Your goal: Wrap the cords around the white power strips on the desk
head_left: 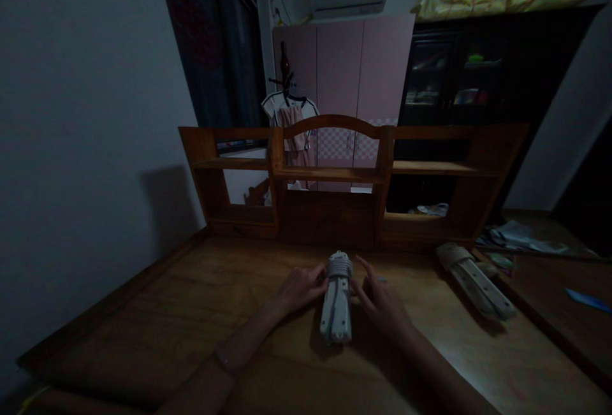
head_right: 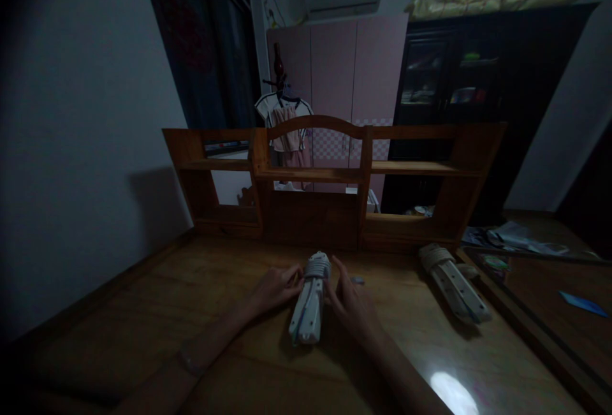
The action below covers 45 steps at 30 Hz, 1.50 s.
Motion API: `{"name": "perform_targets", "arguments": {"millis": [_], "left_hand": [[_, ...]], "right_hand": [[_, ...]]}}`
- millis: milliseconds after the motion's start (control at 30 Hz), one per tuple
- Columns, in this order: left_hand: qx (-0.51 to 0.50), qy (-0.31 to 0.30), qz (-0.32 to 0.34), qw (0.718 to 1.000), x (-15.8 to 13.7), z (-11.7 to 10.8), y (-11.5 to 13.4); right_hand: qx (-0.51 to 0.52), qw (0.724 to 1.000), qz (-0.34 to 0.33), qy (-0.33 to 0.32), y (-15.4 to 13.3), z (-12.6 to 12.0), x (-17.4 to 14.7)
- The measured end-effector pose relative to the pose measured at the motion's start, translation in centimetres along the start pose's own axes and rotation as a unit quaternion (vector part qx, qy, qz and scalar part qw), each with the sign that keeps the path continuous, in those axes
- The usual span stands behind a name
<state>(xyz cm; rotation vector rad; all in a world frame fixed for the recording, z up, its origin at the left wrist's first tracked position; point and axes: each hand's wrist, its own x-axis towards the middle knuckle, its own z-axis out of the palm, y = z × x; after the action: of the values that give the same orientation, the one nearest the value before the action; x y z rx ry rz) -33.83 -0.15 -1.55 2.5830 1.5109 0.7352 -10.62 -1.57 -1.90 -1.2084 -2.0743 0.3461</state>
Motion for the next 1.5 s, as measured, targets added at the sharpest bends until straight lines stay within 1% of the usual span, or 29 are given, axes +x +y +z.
{"name": "perform_targets", "arguments": {"millis": [67,133,300,367,500,567,700,767,900,1000,1100,1167,1267,1333,1400,1500], "left_hand": [[0.003,0.004,0.002,1.0,0.0,0.1,0.0],[0.007,0.007,0.005,1.0,0.0,0.1,0.0],[0.0,0.006,0.008,1.0,-0.1,0.0,0.0],[-0.017,0.003,-0.005,1.0,-0.1,-0.2,0.1],[-0.051,0.004,-0.047,0.998,0.1,-0.7,0.1],[-0.06,-0.001,-0.065,0.996,0.1,-0.8,0.1],[-0.062,-0.004,-0.086,0.994,0.2,-0.7,-0.2],[-0.059,0.0,-0.089,0.994,0.1,-0.6,-0.2],[-0.039,0.005,-0.119,0.992,0.2,-0.6,0.1],[0.002,0.012,-0.131,0.991,0.8,-0.9,1.0],[0.048,0.04,-0.15,0.987,1.7,-1.0,2.7],[0.07,0.046,-0.163,0.983,2.2,-0.6,4.3],[0.081,0.022,-0.18,0.98,2.5,0.7,6.4],[0.072,-0.003,-0.189,0.979,2.4,1.7,7.4],[0.059,-0.019,-0.197,0.978,2.1,2.3,7.7],[0.029,-0.035,-0.198,0.979,1.7,2.3,7.4]], "right_hand": [[-0.002,1.0,0.022,0.015,0.7,0.2,0.1],[-0.008,0.999,0.032,0.015,1.1,0.4,0.1],[-0.033,0.999,0.014,0.012,0.4,0.6,-0.1],[-0.033,0.999,0.018,0.003,0.0,0.4,-0.1],[-0.044,0.998,0.052,-0.002,-0.2,0.0,0.0],[-0.043,0.997,0.057,-0.016,-0.3,-0.1,-0.1],[-0.028,0.998,0.041,-0.042,-0.6,-0.2,-0.3],[-0.028,0.998,0.035,-0.044,-0.8,-0.3,-0.3],[-0.033,0.998,0.015,-0.042,-0.7,-0.8,-0.2],[-0.024,1.0,0.002,-0.021,0.0,-1.0,0.1],[-0.032,0.999,0.014,0.032,1.1,-1.3,0.4],[-0.045,0.997,0.02,0.066,1.9,-1.6,0.7],[-0.072,0.991,0.029,0.113,3.2,-2.2,1.0],[-0.095,0.985,0.039,0.137,4.0,-2.7,1.1],[-0.115,0.981,0.049,0.15,4.7,-3.1,1.1],[-0.132,0.977,0.061,0.156,5.6,-3.4,1.0]]}}
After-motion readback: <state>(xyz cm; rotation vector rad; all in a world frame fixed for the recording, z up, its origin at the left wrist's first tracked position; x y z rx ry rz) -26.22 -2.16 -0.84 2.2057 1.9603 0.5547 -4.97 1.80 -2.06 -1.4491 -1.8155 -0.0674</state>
